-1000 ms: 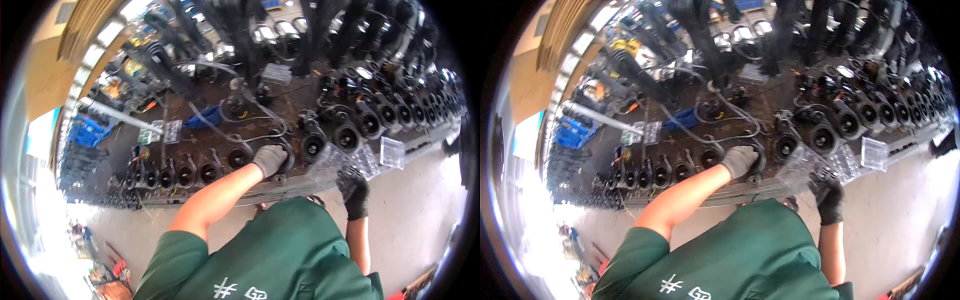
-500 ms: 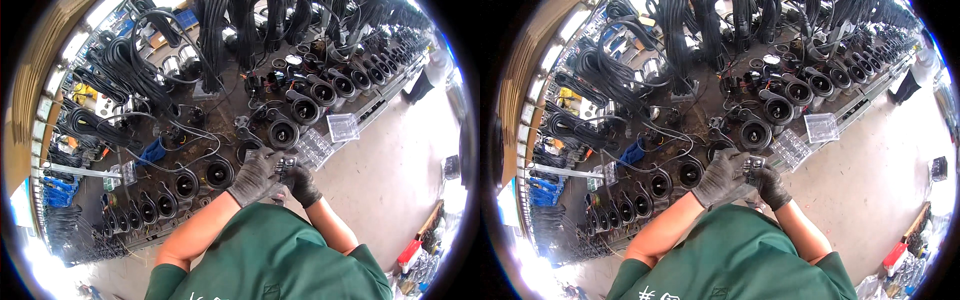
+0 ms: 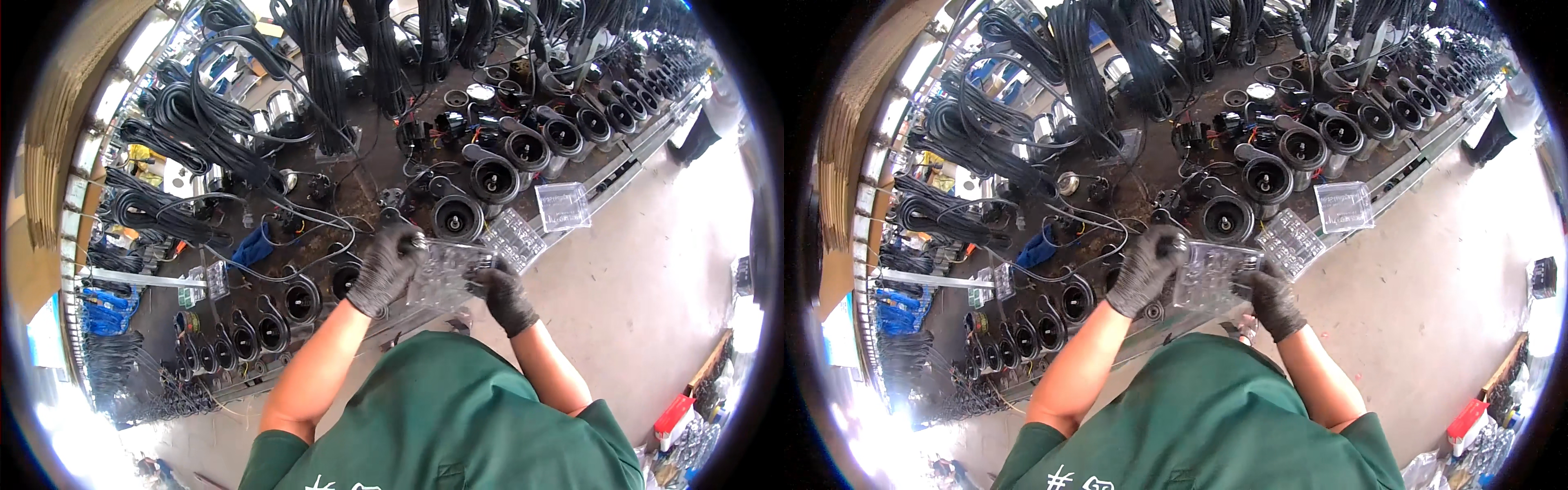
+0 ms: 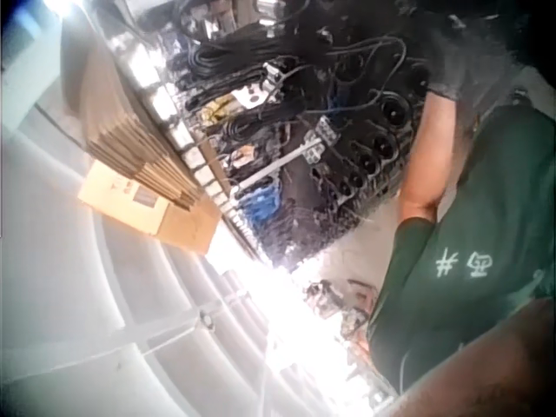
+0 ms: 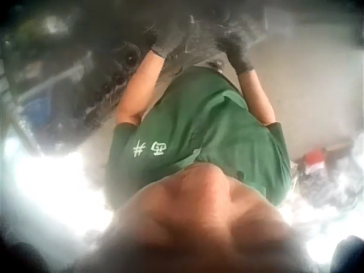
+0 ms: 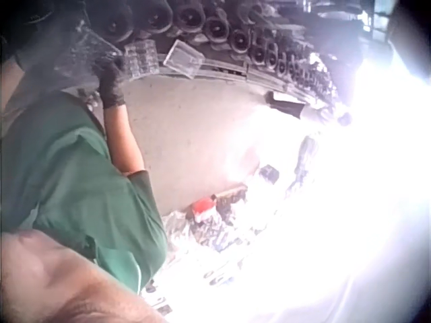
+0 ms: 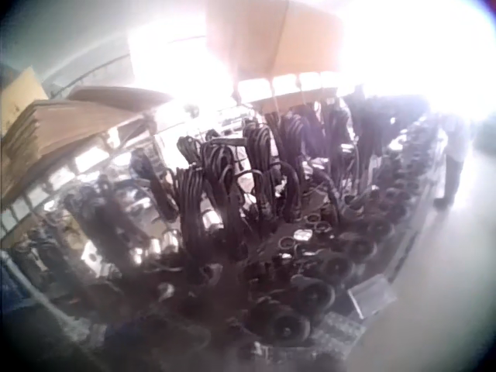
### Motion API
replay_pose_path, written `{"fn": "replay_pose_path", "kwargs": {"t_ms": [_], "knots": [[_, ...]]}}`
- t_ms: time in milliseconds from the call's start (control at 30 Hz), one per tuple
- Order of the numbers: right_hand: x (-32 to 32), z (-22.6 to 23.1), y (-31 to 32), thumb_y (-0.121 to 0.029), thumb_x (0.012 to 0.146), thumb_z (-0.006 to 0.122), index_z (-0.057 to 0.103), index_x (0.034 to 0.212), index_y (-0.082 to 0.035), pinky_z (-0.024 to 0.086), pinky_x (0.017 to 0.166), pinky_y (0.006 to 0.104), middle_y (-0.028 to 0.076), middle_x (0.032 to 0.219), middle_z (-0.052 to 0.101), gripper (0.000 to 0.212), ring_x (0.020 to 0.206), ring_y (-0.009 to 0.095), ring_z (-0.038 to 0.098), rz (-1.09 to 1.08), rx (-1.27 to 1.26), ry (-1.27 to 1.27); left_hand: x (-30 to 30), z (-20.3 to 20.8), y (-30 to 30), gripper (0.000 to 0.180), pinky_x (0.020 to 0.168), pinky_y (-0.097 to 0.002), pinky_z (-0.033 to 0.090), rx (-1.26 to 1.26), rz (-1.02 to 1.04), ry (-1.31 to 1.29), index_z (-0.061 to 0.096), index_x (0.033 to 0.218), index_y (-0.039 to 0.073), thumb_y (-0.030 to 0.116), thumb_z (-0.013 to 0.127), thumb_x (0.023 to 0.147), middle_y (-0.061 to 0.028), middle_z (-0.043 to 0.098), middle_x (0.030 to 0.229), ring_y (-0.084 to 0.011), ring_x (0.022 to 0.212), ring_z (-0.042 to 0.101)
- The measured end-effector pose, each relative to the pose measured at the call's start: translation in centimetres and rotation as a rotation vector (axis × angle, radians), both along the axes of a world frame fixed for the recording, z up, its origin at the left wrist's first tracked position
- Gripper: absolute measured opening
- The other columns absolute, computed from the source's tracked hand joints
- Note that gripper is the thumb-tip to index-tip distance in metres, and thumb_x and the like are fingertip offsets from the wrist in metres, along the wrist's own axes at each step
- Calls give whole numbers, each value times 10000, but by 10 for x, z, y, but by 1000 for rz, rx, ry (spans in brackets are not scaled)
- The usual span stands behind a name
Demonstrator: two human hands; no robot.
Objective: The person walks along an assembly line, removes mechanical seal components from plastic packaging, and installs them one by one into pump housings by hand.
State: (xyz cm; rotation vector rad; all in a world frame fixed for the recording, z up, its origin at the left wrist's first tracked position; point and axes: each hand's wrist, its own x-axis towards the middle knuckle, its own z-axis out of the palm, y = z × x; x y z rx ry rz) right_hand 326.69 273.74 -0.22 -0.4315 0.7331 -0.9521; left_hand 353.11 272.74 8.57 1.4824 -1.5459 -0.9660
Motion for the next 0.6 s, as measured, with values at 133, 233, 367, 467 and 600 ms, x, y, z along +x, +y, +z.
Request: {"fn": "replay_pose_path", "kwargs": {"t_ms": [133,233,367,467,600], "knots": [[-32,10,-6,-100,877,619,607,1250,-29,566,914,377,107,1086,711,381,1008,251,699,-76,51,3,48,-22,-1,277,893,-354,554,249,132,-25,681,1168,14,189,707,954,-126,742,1020,-202,981,706],[-65,3,-6,-170,872,662,599,1296,-71,569,892,394,80,1117,694,440,1040,243,689,-84,45,29,43,-26,1,282,896,-400,537,308,-16,-289,705,1156,-4,208,673,973,-201,745,1032,-311,979,713],[-96,-2,2,-164,878,670,592,1324,-82,574,875,404,79,1139,685,460,1047,265,687,-138,65,19,35,-31,-11,380,989,-419,521,378,-91,-414,708,1236,10,308,611,1020,-216,731,1182,-348,1127,696],[-99,-6,5,-120,886,666,583,1326,-55,587,833,400,114,1095,693,452,1031,285,696,-158,76,-8,45,-49,-12,279,903,-506,521,230,-74,-509,748,1034,35,259,590,983,-246,732,1008,-441,1024,684],[-99,7,15,-78,895,629,585,1292,-40,606,833,416,136,1080,722,402,995,292,731,-201,118,-50,41,-57,-10,286,938,-502,525,139,-8,-776,745,1104,97,293,560,1008,-191,720,1105,-399,1077,668]]}}
